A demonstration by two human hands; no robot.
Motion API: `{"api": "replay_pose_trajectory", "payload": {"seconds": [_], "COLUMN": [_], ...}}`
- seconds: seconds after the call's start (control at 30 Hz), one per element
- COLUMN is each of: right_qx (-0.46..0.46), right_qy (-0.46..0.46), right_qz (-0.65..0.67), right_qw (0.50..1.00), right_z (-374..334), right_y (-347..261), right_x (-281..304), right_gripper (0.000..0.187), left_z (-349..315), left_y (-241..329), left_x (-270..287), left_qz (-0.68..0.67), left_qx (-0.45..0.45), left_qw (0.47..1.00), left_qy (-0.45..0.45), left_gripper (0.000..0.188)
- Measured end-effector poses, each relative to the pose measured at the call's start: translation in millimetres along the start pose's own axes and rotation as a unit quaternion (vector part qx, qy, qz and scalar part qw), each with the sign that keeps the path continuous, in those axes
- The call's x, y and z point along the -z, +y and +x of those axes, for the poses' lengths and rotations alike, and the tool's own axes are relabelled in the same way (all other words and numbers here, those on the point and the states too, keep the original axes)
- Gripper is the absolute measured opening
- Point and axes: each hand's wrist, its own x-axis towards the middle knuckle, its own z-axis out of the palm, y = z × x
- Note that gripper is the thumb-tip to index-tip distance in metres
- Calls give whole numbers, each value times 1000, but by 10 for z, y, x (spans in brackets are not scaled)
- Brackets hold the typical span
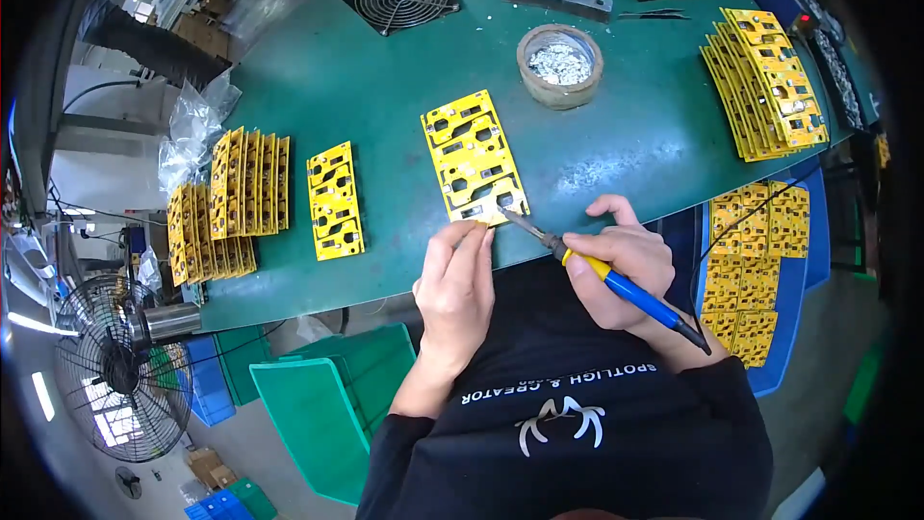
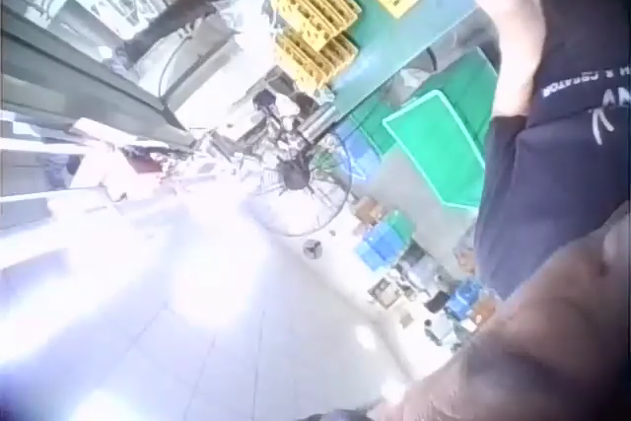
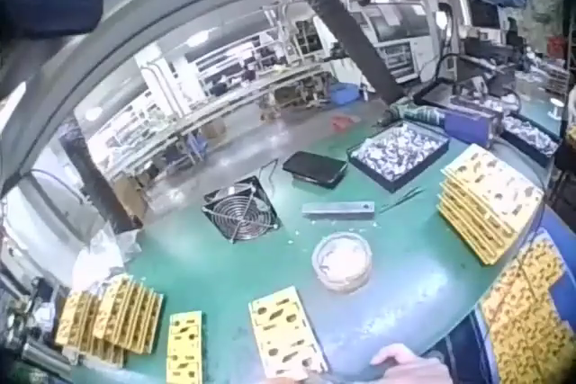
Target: The person solders components onto yellow circuit boards using a soldering iron and places the completed boards onto a stack.
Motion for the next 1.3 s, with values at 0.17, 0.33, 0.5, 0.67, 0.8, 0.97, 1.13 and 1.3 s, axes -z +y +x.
{"api": "replay_pose_trajectory", "payload": {"seconds": [0.17,0.33,0.5,0.67,0.8,0.97,1.13,1.3], "right_qx": [0,-5,-11,-10,-14,-1,-6,5], "right_qy": [-31,-38,-37,-34,-39,-37,-40,-32], "right_qz": [2,-9,-7,-5,-15,-23,-22,-31], "right_qw": [1000,999,999,999,999,999,999,999], "right_z": [-13,-28,-2,7,12,16,28,29], "right_y": [0,21,0,-2,-12,-23,-45,-16], "right_x": [41,34,17,8,-2,-13,-8,-15], "right_gripper": [19,20,19,18,18,17,17,18], "left_z": [12,26,30,41,51,51,59,42], "left_y": [79,98,96,92,93,136,134,131], "left_x": [-15,-29,-62,-75,-71,-28,0,45], "left_qz": [-1,14,21,21,25,28,28,58], "left_qx": [21,14,6,-5,-9,35,37,43], "left_qw": [1000,1000,1000,1000,1000,998,996,991], "left_qy": [-13,-9,-5,-2,-9,-45,-74,-115], "left_gripper": [16,17,17,15,15,19,23,28]}}
